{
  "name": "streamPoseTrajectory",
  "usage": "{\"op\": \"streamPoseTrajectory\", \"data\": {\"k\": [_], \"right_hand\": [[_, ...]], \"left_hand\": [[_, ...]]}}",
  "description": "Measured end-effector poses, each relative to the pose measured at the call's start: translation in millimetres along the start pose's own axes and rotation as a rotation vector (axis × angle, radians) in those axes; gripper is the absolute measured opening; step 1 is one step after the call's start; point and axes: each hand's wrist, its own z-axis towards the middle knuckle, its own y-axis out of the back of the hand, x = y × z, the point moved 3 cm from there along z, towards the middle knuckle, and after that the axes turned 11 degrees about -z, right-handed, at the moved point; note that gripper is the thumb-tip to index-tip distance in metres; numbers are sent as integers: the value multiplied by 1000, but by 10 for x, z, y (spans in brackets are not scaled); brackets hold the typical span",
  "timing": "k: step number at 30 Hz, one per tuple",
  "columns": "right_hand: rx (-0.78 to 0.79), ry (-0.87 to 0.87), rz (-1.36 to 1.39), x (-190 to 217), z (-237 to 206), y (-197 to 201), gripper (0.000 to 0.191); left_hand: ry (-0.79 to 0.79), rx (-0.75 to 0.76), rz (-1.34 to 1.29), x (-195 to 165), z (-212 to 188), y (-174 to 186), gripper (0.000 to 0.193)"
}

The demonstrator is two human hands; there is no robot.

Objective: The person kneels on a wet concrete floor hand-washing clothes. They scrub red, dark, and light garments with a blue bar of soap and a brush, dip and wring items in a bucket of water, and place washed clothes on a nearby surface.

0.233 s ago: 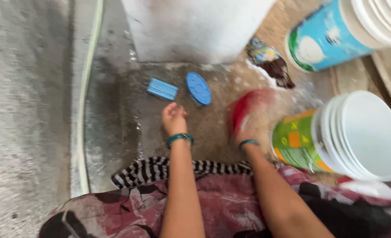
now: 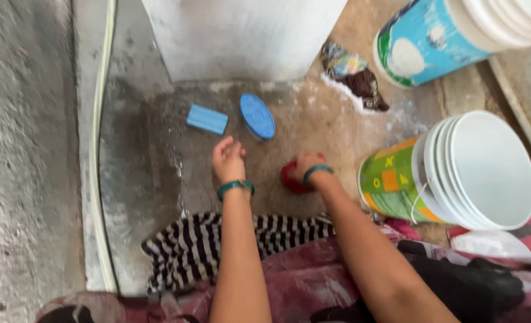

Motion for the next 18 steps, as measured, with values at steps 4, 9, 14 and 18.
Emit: {"op": "streamPoseTrajectory", "data": {"k": [4, 9, 14, 18], "right_hand": [[-799, -236, 418, -694, -307, 1559, 29], [-1409, -20, 611, -1097, -1025, 2030, 47], [-1221, -562, 3, -649, -418, 484, 45], [486, -119, 49, 128, -347, -950, 40]], "left_hand": [[17, -31, 39, 53, -15, -32, 29], [18, -43, 77, 99, -11, -66, 28], [-41, -20, 42, 158, 70, -41, 32], [-40, 17, -23, 275, 147, -3, 31]]}}
